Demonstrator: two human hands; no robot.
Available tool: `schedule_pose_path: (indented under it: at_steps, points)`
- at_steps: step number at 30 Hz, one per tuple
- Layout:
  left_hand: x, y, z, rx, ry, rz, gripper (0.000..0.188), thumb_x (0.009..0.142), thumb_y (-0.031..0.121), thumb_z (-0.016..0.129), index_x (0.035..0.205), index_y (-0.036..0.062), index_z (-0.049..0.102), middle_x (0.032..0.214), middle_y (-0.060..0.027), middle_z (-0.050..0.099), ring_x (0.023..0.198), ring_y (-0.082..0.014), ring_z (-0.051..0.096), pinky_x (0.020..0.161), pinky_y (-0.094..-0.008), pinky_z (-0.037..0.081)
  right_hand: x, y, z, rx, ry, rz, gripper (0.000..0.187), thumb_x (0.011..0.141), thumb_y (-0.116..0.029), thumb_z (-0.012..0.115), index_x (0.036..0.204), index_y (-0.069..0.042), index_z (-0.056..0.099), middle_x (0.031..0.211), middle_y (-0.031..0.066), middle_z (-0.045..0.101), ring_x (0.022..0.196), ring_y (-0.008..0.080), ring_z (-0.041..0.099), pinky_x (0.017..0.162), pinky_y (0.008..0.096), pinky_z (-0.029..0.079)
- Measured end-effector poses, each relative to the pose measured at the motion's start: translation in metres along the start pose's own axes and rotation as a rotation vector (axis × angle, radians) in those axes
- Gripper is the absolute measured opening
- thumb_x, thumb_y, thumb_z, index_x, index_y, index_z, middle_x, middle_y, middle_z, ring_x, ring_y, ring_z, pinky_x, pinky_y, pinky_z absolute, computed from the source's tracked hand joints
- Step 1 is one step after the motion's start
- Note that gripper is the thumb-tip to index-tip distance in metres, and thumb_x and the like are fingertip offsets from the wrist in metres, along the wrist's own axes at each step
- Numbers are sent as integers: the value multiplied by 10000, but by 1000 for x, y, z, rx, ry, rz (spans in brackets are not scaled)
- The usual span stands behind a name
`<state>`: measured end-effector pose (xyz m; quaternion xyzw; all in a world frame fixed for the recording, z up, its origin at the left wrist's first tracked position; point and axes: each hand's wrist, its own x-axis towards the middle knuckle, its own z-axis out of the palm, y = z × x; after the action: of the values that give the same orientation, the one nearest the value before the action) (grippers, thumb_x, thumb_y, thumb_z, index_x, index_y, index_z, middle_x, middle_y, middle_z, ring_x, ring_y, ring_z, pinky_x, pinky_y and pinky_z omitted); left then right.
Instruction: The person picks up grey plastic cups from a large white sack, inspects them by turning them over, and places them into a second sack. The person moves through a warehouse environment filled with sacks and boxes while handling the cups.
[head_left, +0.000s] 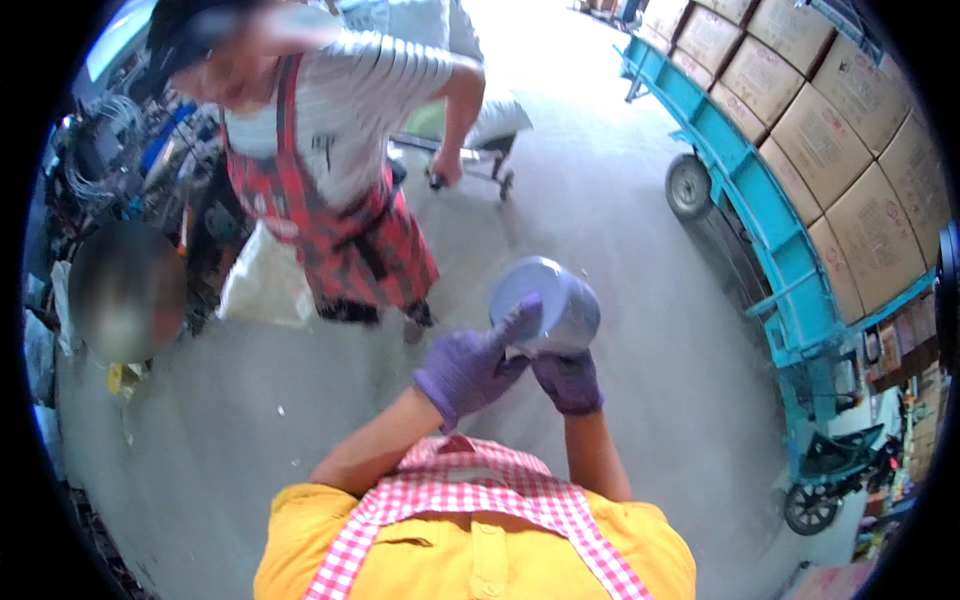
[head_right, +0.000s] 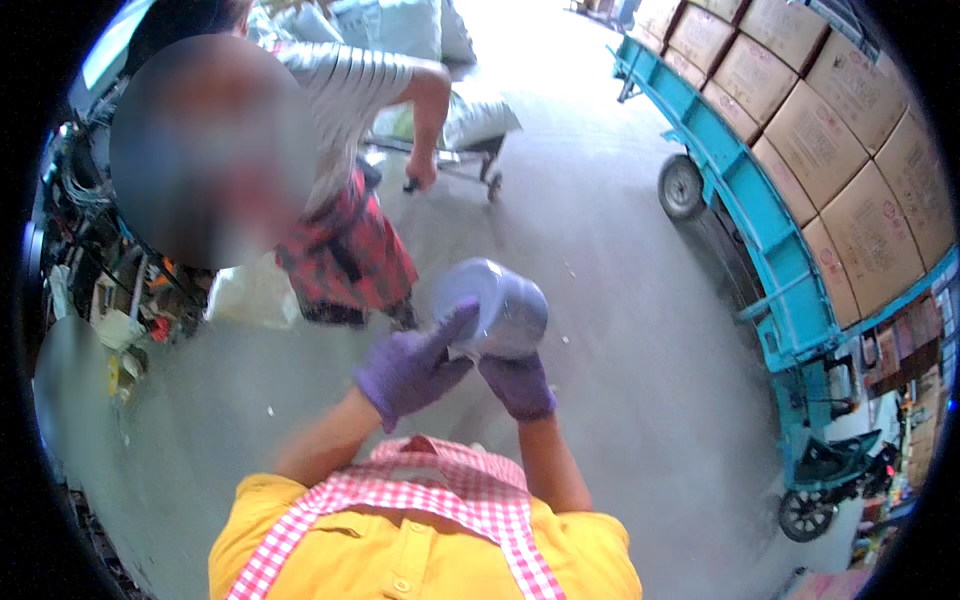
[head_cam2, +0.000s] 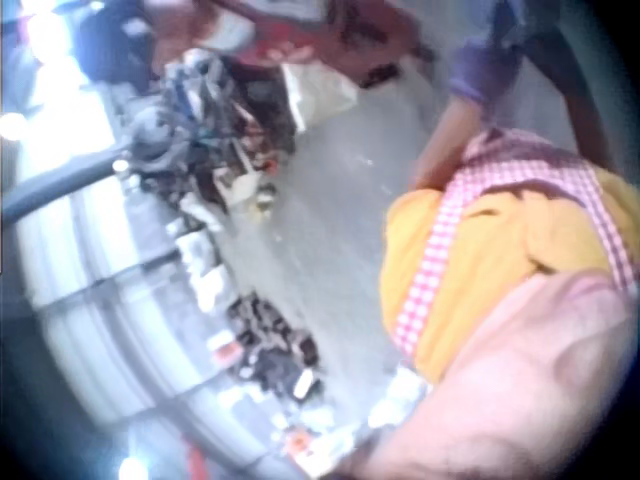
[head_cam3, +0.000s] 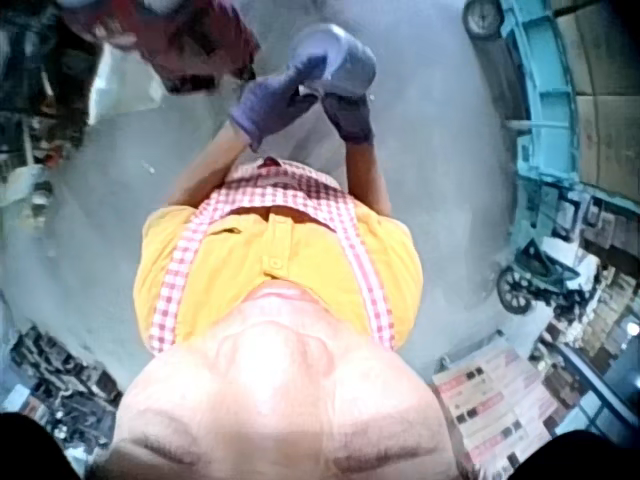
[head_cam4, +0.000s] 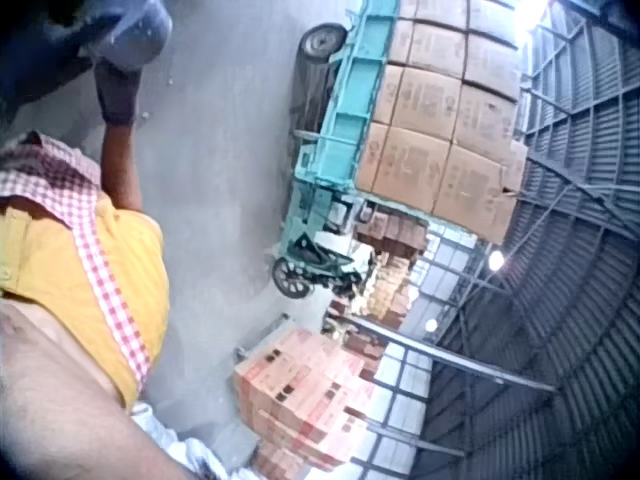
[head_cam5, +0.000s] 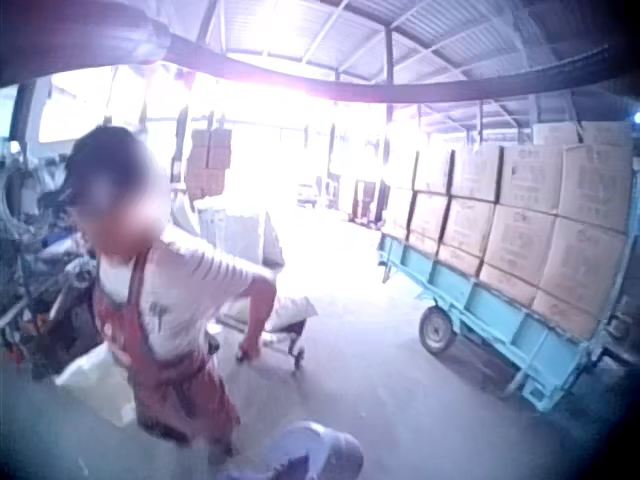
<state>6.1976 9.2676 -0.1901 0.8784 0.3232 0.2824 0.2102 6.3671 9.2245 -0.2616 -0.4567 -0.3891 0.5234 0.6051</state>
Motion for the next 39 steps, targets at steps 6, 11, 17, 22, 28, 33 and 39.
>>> schedule_pose_path:
  at_steps: [6, 11, 17, 22, 28, 33, 39]
  points:
    - [1, -10, 2, 64, 102, 17, 665, 723, 221, 656, 1296, 135, 330, 603, -121, 564, 527, -306, 578, 462, -383, 449, 4, 2, -3, 201, -64, -37, 562, 664, 35, 648, 1181, -61, 450, 1080, 31, 516, 951, 143, 507, 732, 252, 445]
    - [1, -8, 6, -49, 172, 46, 481, 726, 167, 647, 1160, 104, 449, 670, -128, 597, 597, -303, 606, 500, -355, 468, 6, -4, -2, 365, -118, -57, 544, 647, 31, 660, 1154, -63, 484, 1073, 30, 528, 935, 139, 514, 726, 251, 440]
    - [5, 3, 13, -42, 27, -47, 568, 740, 168, 629, 1237, 144, 356, 684, -150, 591, 605, -355, 585, 516, -401, 457, 10, 2, -24, 336, -198, -7, 533, 648, 28, 659, 1145, -63, 494, 1065, 26, 542, 945, 136, 515, 750, 262, 435]
    - [8, 14, 16, 38, 33, -116, 621, 726, 191, 652, 1251, 144, 324, 646, -133, 584, 583, -340, 583, 490, -398, 445, 11, -1, -31, 358, -251, 18, 519, 662, 28, 653, 1146, -70, 493, 1061, 26, 541, 950, 134, 511, 757, 266, 436]
    - [12, 22, 35, 40, 161, -97, 624, 708, 182, 670, 1232, 125, 336, 598, -106, 565, 538, -313, 573, 460, -377, 432, 14, -1, -50, 398, -300, 99, 520, 679, 45, 634, 1162, -66, 478, 1099, 37, 524, 986, 151, 503, 812, 288, 425]
    - [23, 31, 51, -4, 157, -70, 617, 704, 161, 666, 1229, 123, 345, 593, -99, 556, 529, -305, 567, 462, -373, 430, 14, -5, -64, 534, -312, 21, 524, 679, 56, 628, 1167, -60, 474, 1108, 38, 520, 1011, 156, 498, 834, 292, 416]
    - [47, 32, 60, 26, 23, -77, 658, 715, 171, 652, 1274, 132, 308, 624, -126, 564, 553, -320, 572, 490, -390, 442, 26, -16, -91, 405, -338, 70, 547, 682, 56, 626, 1188, -63, 455, 1124, 26, 507, 1020, 152, 489, 841, 289, 411]
